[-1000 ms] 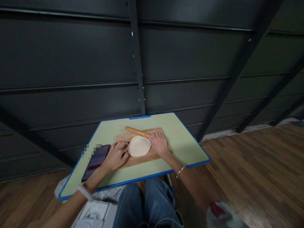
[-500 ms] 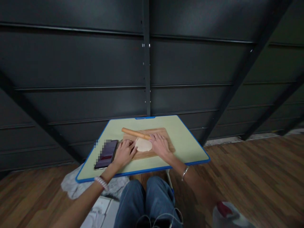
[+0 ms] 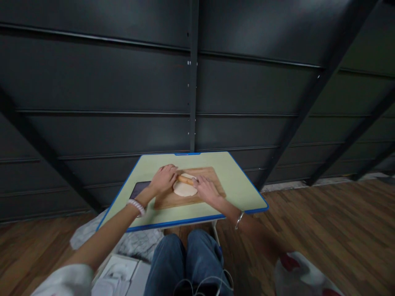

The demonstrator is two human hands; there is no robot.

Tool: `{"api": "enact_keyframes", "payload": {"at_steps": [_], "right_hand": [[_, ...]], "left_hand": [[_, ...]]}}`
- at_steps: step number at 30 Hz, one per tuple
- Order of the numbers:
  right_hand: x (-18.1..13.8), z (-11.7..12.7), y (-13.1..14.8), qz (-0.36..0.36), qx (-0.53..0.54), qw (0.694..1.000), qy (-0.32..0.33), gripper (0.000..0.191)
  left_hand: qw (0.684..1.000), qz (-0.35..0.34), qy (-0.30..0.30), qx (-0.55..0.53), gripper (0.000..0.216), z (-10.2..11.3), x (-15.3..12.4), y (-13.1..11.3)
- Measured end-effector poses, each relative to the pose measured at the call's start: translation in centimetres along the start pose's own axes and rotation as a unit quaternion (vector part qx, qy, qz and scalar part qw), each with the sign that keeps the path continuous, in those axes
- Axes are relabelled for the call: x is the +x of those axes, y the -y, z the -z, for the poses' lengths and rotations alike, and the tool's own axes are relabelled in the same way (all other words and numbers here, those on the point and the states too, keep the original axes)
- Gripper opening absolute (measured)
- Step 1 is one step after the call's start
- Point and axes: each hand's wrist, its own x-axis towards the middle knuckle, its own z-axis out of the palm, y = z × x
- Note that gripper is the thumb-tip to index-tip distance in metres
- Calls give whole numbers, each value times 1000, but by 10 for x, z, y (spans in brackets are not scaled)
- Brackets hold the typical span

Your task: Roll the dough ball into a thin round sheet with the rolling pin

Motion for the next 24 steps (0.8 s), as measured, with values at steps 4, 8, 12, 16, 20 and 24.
{"api": "enact_keyframes", "payload": {"at_steps": [4,8,12,16,20,24], "right_hand": [[-1,3,-4,41,7,999,-12,37],[2,4,-6,61,25,998,-19,36],[3,4,0,27,68,997,1,36],[-3,2,5,44,95,994,-25,45],[-4,-2,3,75,99,992,-35,49],[10,-10,-5,28,109,994,-13,58]], "left_hand": [[995,-2,101,-8,51,-25,10,17],[996,12,91,-19,58,-37,-8,20],[996,2,87,-29,60,-29,-32,16],[996,1,82,-24,61,-19,-51,9],[996,0,84,-20,63,-12,-58,2],[992,21,122,-23,66,-10,-42,3]]}}
